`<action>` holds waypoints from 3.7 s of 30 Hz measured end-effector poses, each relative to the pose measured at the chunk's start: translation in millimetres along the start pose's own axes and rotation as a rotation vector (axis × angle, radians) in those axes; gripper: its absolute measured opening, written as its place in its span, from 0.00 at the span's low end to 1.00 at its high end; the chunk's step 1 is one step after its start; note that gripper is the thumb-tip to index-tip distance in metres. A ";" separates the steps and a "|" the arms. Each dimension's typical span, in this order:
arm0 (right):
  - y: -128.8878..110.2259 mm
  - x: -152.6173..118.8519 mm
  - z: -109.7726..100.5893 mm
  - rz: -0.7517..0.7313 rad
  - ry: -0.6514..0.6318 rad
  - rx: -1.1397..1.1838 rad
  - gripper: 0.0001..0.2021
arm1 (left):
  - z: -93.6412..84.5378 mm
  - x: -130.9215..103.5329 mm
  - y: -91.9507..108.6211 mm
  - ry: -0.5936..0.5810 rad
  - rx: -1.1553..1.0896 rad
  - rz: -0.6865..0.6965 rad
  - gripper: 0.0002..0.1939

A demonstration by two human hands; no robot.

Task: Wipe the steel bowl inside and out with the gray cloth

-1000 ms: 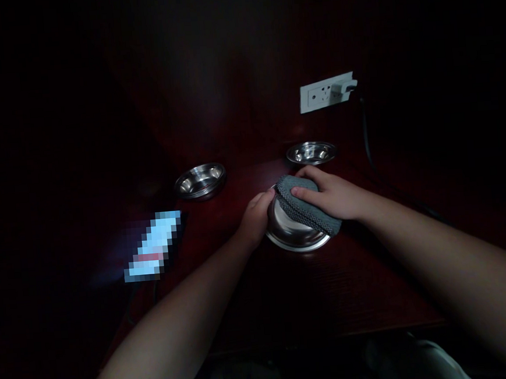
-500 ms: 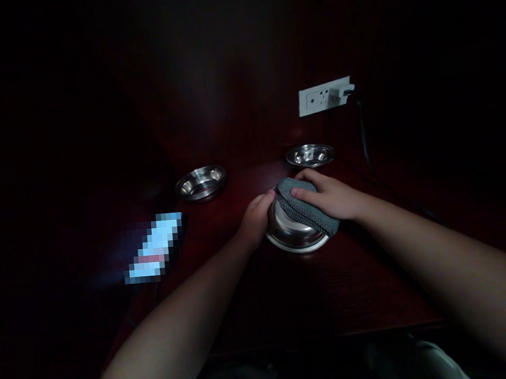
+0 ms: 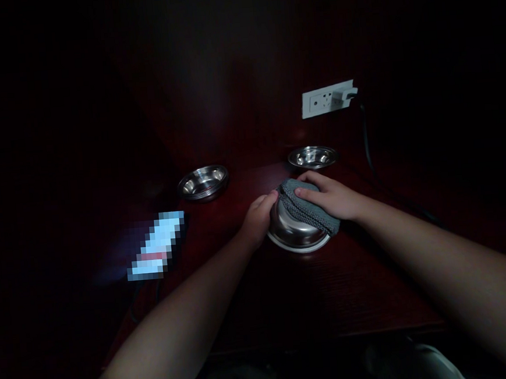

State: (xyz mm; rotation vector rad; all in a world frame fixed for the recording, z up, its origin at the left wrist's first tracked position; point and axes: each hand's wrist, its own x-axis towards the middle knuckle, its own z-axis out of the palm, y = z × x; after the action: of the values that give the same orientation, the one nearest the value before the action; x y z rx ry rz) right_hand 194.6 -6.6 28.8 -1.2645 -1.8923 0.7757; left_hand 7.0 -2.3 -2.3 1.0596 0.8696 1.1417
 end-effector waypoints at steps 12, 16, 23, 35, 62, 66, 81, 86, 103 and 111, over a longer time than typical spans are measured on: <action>3.5 1.8 0.8 -0.025 -0.060 0.113 0.22 | 2.7 -2.9 4.9 0.001 0.035 0.011 0.16; 2.5 1.6 0.6 -0.042 -0.077 0.134 0.22 | 2.2 -2.0 4.9 -0.005 0.058 0.006 0.16; 0.1 -0.4 0.6 -0.066 -0.123 0.150 0.21 | 0.8 -1.6 4.4 -0.032 0.082 -0.017 0.17; 3.2 1.3 2.2 0.080 -0.152 0.365 0.22 | 1.0 -4.0 4.5 -0.120 -0.008 -0.051 0.18; 9.8 -1.0 -3.0 -0.053 -0.344 0.324 0.29 | 2.1 -7.5 4.5 -0.050 0.045 -0.013 0.18; 9.4 -2.1 -3.5 -0.051 -0.394 0.313 0.32 | 1.9 -7.5 3.8 -0.054 0.050 -0.024 0.18; 10.3 0.6 3.6 0.108 -0.238 0.465 0.23 | 3.7 -7.6 5.4 -0.041 0.047 -0.009 0.17; 7.9 0.9 5.1 0.123 -0.189 0.466 0.22 | 2.5 -6.3 3.8 -0.043 0.061 -0.013 0.16; 11.4 4.6 8.5 0.182 -0.105 0.529 0.24 | -1.4 -1.6 -1.1 -0.061 0.070 -0.027 0.19; 10.8 5.0 8.4 0.178 -0.084 0.536 0.24 | -1.3 -2.1 -0.7 -0.072 0.053 -0.020 0.19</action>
State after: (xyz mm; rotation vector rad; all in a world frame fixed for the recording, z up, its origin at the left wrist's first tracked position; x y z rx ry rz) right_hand 191.8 1.0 16.7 -1.0720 -1.4964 1.3414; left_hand 5.5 -4.2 -3.3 1.1261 0.8553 1.0623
